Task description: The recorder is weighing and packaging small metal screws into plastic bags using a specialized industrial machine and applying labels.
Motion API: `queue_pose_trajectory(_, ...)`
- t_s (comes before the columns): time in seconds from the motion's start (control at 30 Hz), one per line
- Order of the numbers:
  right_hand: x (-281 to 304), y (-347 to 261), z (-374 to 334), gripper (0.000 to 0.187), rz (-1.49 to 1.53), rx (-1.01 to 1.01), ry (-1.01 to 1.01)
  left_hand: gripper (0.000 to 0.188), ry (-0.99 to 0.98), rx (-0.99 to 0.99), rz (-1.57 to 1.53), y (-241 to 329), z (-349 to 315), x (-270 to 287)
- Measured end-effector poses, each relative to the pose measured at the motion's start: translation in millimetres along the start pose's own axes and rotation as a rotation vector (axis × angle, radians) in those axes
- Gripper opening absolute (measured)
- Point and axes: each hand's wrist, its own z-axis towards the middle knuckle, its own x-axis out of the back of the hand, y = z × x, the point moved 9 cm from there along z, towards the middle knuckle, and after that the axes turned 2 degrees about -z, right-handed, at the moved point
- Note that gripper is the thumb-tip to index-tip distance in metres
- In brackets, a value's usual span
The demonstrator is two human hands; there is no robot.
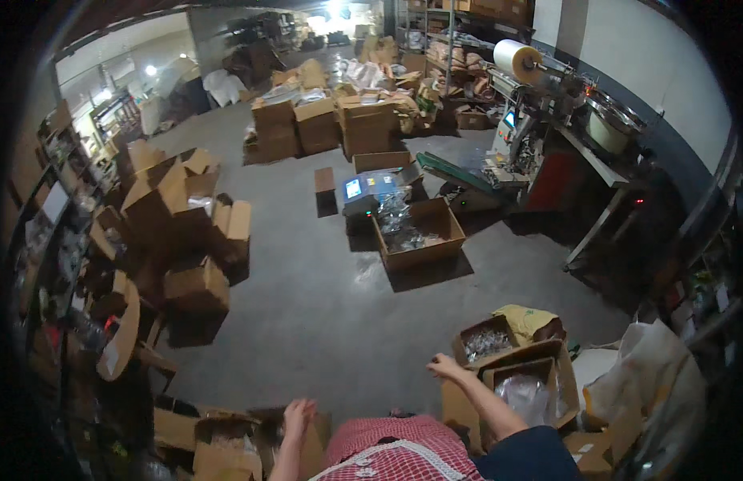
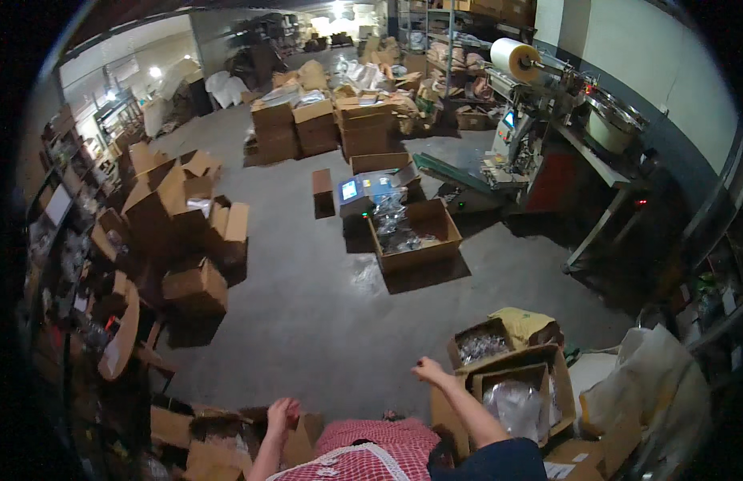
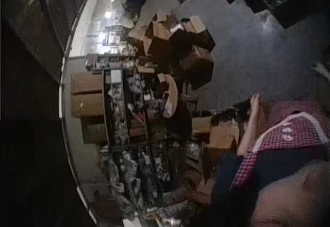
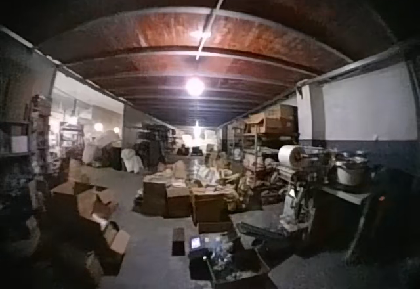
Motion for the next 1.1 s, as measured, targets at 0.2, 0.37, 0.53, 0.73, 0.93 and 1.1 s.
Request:
queue_pose_trajectory(0.2,-11.5,-32.2,165.9,0.059,-0.106,-0.013,-0.256,0.024,0.565,0.449,-0.335,-124.5,36.0,165.2)
queue_pose_trajectory(0.37,57.2,-87.6,344.2,0.041,-0.406,-0.033,-0.155,0.020,0.962,0.153,-0.738,-18.9,209.7,182.9)
queue_pose_trajectory(0.53,127.6,-108.2,479.3,0.039,-0.255,-0.288,-0.230,0.025,0.367,-0.169,0.139,322.5,508.6,-28.2)
queue_pose_trajectory(0.73,222.1,-163.2,695.8,0.049,-0.512,-0.098,-0.049,0.035,-0.054,-0.400,0.611,489.1,747.2,-297.6)
queue_pose_trajectory(0.93,321.2,-184.7,948.0,0.085,-0.721,-0.180,0.069,0.047,-0.086,-0.229,0.980,353.5,961.9,-367.8)
queue_pose_trajectory(1.1,384.5,-228.7,1091.1,0.121,-0.800,-0.151,0.153,0.058,-0.081,-0.053,1.079,255.2,1049.1,-389.8)
